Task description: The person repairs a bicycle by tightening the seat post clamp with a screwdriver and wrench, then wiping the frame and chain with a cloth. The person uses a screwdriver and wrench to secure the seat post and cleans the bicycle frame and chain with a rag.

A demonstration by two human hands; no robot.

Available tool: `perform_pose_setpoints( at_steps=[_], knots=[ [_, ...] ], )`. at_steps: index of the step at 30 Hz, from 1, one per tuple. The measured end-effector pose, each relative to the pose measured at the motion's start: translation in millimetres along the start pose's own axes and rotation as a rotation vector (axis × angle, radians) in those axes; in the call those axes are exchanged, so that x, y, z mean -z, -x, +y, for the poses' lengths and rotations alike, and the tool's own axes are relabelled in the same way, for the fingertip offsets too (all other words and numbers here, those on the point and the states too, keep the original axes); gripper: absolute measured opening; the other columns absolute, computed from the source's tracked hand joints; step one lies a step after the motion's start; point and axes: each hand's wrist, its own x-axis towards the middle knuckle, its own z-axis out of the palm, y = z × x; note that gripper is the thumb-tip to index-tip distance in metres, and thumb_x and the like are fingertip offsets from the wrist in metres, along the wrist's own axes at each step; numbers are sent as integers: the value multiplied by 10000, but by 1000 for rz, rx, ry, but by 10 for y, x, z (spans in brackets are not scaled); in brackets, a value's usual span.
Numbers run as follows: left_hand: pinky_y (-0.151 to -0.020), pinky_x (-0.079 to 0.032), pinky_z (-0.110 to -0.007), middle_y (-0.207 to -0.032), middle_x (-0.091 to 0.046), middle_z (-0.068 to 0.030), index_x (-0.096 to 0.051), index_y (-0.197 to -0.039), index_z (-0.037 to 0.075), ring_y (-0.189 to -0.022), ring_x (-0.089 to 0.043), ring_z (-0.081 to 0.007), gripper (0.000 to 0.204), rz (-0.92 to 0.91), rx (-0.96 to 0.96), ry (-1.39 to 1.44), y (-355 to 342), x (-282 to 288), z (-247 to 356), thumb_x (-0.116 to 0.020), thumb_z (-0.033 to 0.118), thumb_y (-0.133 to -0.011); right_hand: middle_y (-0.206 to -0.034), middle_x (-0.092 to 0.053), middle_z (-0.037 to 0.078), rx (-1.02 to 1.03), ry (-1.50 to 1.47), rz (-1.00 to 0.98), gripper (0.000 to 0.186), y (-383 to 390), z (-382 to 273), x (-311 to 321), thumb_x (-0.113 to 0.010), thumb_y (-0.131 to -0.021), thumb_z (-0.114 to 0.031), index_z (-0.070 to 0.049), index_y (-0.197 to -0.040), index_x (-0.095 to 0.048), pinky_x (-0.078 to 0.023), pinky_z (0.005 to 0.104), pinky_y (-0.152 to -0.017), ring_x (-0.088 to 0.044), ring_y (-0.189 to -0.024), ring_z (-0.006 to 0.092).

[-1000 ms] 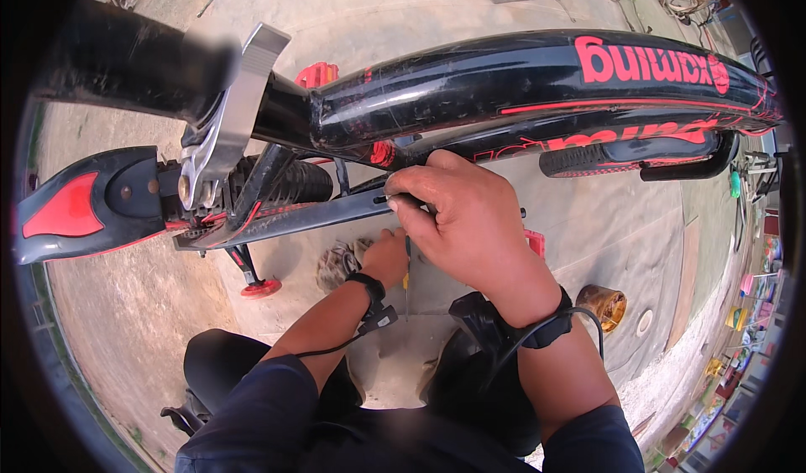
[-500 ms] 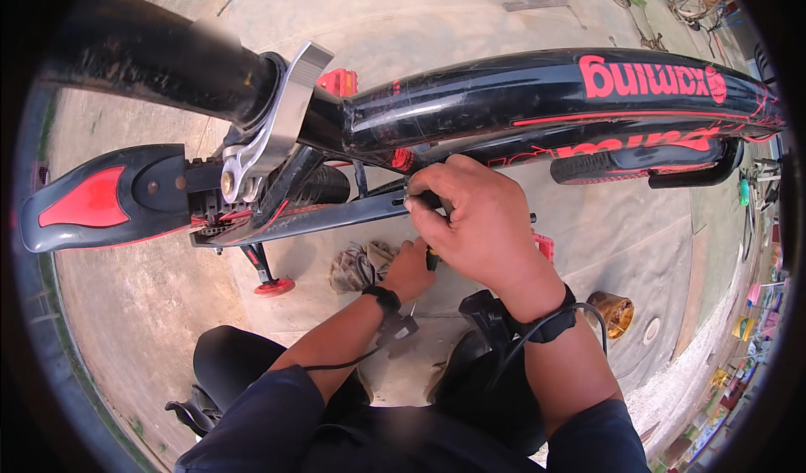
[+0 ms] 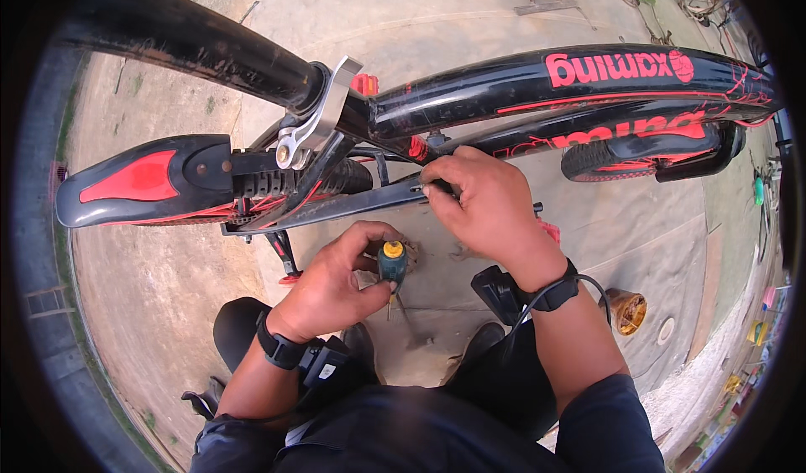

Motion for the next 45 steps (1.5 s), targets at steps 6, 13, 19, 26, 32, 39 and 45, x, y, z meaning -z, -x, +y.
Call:
perform_pose_setpoints(
  at_steps=[6, 13, 19, 26, 32, 39, 45],
  knots=[
    [-937, -562, -394, -1200, -593, -144, -558, -1348, 41, -1085, -656, -257, 700, 116, -466, 258, 99, 519, 391, -848, -42, -716, -803, -620, 77, 21, -34, 63, 110, -7, 28, -29, -759, -816, -135, -134, -927, -752, -511, 423, -641, -659, -746, 308],
    [-820, -566, -372, -1121, -554, -162, -442, -1496, 117, -970, -614, -247, 817, 577, -810, -101, -14, 380, 693, -869, 216, -806, -821, -633, 91, 38, -88, 33, 155, 19, 56, 10, -755, -817, -116, -99, -971, -755, -520, 416, -654, -660, -745, 308],
    [-959, -547, -433, -1234, -576, -196, -353, -1583, 61, -1082, -617, -277, 828, 794, -892, -321, -114, 141, 783, -807, 131, -894, -843, -634, 84, 81, -53, 4, 192, 19, 72, 41, -763, -819, -113, -97, -1010, -749, -513, 407, -661, -654, -757, 293],
    [-1020, -529, -414, -1246, -594, -187, -349, -1574, 11, -1109, -632, -241, 775, 847, -909, -377, -236, 81, 792, -738, 2, -904, -766, -549, 74, 82, -34, 36, 246, 29, 92, 2, -784, -802, -109, -102, -1045, -747, -462, 407, -618, -591, -686, 272],
    [-1012, -537, -399, -1244, -605, -176, -356, -1572, 14, -1113, -641, -232, 767, 841, -897, -410, -280, 51, 803, -732, -25, -905, -765, -554, 77, 65, -20, 31, 237, 27, 113, 1, -785, -802, -137, -101, -1032, -743, -467, 420, -621, -602, -695, 277],
    [-1018, -537, -402, -1246, -612, -167, -359, -1571, 12, -1117, -649, -228, 764, 863, -889, -347, -291, 19, 801, -737, -29, -908, -918, -673, 97, -5, 23, -48, 177, 11, 54, 66, -750, -840, -177, -98, -998, -754, -551, 441, -746, -689, -877, 318],
    [-1022, -535, -404, -1258, -613, -164, -372, -1561, -1, -1129, -651, -227, 750, 885, -889, -351, -301, -6, 845, -742, -21, -910, -935, -682, 104, 10, 24, -40, 182, 4, 56, 65, -737, -842, -171, -92, -1005, -754, -558, 445, -774, -693, -912, 327]
  ],
)
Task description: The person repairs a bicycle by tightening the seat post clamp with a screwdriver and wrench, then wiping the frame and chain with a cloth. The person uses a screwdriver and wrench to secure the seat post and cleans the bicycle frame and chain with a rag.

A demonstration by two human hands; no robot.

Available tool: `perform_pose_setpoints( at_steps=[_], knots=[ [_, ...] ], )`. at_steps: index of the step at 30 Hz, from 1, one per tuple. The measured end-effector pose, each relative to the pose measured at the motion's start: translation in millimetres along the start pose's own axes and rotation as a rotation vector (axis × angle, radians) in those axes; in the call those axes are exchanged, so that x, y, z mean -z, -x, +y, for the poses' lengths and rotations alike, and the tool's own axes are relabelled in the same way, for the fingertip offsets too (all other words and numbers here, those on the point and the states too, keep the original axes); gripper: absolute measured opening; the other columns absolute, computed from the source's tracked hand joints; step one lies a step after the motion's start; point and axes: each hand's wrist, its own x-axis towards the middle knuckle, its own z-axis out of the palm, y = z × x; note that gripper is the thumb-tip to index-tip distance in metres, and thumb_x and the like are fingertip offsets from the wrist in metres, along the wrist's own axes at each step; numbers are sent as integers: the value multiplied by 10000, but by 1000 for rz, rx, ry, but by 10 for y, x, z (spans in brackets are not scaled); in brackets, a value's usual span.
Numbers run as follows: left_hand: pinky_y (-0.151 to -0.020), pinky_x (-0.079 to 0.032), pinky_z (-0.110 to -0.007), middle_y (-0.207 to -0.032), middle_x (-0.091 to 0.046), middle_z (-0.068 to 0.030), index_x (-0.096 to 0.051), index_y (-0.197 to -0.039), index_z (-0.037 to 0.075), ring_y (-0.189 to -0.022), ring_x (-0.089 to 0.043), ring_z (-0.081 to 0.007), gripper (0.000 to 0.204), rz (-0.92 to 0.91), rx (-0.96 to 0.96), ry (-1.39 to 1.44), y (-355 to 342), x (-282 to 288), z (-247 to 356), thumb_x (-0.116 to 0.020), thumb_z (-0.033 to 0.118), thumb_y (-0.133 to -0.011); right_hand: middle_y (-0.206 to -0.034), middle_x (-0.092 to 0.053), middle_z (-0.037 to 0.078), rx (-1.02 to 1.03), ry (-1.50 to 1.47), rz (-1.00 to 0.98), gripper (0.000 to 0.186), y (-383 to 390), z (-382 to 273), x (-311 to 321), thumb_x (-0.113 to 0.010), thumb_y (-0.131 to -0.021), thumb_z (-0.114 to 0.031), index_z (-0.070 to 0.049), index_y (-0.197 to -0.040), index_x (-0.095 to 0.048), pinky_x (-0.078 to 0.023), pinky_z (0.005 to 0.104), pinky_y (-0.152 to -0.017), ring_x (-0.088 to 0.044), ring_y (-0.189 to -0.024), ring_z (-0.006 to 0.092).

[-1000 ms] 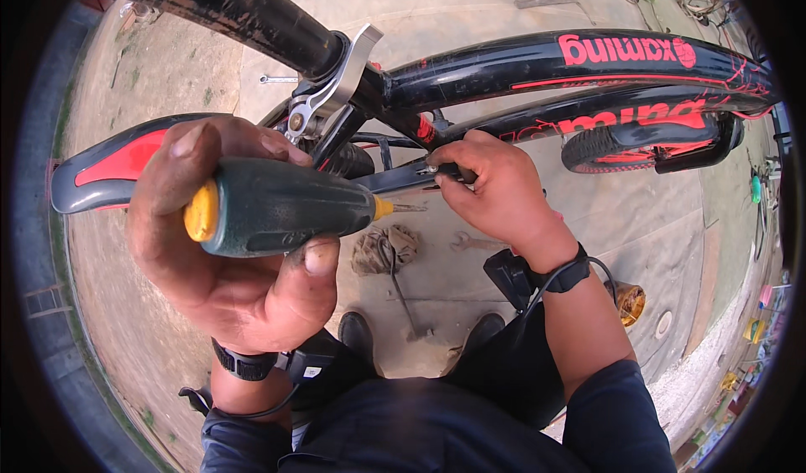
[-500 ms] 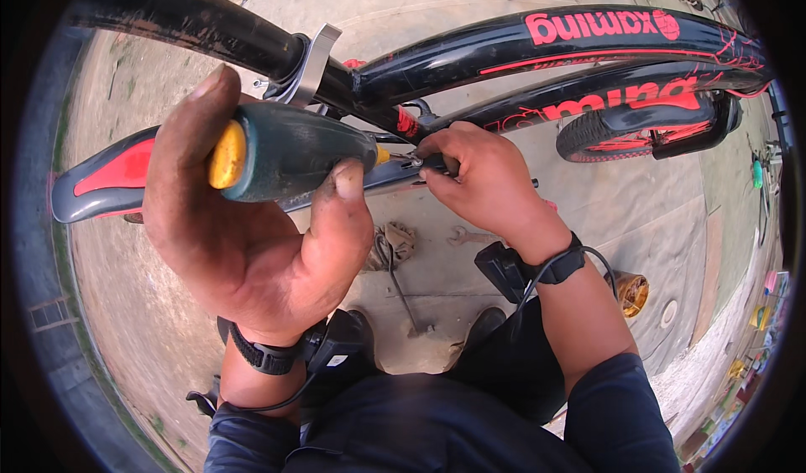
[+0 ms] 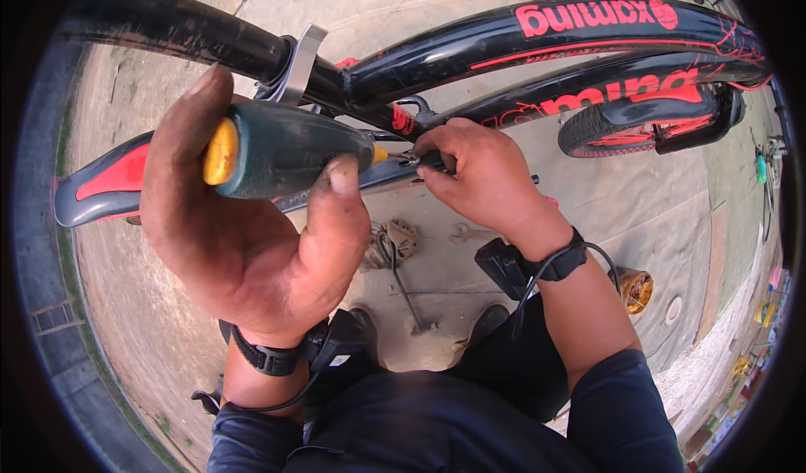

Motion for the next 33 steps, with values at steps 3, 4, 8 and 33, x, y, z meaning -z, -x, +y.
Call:
perform_pose_setpoints(
  at_steps=[3, 4, 8, 33],
  knots=[
    [-1028, -532, -397, -1254, -616, -159, -375, -1559, -7, -1129, -650, -221, 745, -6, 2, -7, 0, 14, 2, -742, -22, -911, -936, -684, 104, -6, 3, -4, 183, -3, -16, 0, -739, -839, -170, -93, -1004, -756, -559, 445, -774, -695, -912, 328],
    [-1029, -531, -391, -1251, -617, -156, -372, -1559, -9, -1127, -649, -216, 743, -15, 0, -12, -9, 12, 7, -740, -25, -914, -937, -684, 105, -11, 3, -7, 183, -3, -17, 3, -740, -838, -170, -93, -1003, -756, -559, 445, -773, -695, -910, 328],
    [-1031, -528, -355, -1287, -619, -144, -401, -1543, -17, -1135, -650, -197, 717, -28, 47, 30, -69, -72, 30, -766, -9, -926, -940, -686, 105, -12, -7, -4, 182, -1, 7, -5, -744, -835, -171, -95, -1000, -757, -561, 446, -769, -697, -904, 328],
    [-1042, -497, -340, -1397, -624, -187, -605, -1382, -37, -1209, -627, -226, 439, -160, -96, 26, -363, -24, -60, -737, 98, -985, -892, -661, 94, -24, -37, -23, 201, 2, -13, 21, -759, -839, -171, -94, -1023, -750, -538, 429, -713, -681, -816, 311]
  ],
)
